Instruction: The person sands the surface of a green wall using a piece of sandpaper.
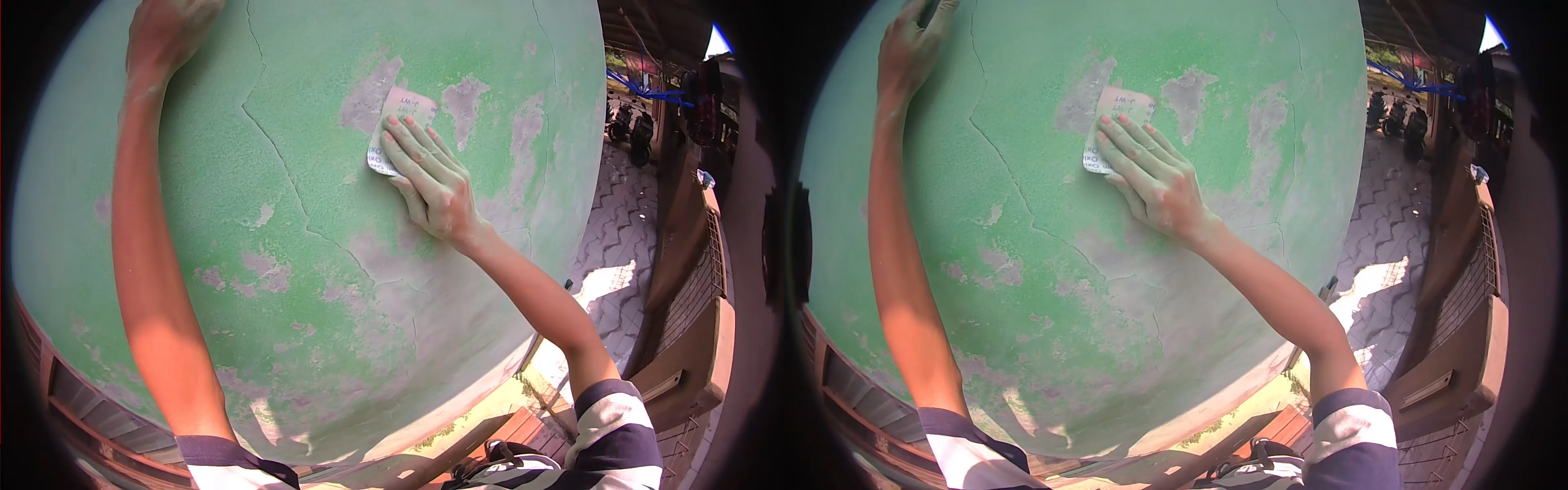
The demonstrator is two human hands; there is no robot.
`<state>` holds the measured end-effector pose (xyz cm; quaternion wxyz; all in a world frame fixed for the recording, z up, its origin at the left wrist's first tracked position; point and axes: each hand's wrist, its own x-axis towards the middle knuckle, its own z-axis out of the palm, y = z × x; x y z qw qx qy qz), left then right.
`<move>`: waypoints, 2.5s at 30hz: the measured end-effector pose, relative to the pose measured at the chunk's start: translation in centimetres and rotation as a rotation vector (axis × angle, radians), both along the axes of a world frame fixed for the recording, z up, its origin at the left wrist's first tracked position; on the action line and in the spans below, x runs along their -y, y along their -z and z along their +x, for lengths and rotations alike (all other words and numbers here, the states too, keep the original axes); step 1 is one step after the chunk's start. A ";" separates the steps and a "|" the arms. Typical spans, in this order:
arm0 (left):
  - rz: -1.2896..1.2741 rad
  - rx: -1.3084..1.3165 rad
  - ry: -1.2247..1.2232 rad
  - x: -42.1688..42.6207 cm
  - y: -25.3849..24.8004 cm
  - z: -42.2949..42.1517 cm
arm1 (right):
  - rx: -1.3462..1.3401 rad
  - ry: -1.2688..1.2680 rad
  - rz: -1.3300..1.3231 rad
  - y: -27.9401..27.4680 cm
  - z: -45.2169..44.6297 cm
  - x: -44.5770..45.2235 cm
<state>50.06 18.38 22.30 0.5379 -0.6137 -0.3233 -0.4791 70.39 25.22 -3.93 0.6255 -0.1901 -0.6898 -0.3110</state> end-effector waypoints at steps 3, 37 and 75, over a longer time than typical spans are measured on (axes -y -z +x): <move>-0.028 -0.114 0.110 0.0 1.9 0.3 | -0.280 -0.035 0.055 -5.7 0.6 -2.3; -0.346 -0.088 0.642 0.1 8.5 -1.0 | 0.027 0.037 -0.003 -0.7 -1.3 0.3; -0.291 -0.218 0.753 -3.2 11.3 2.8 | -0.532 0.023 -0.129 -0.4 16.9 -8.7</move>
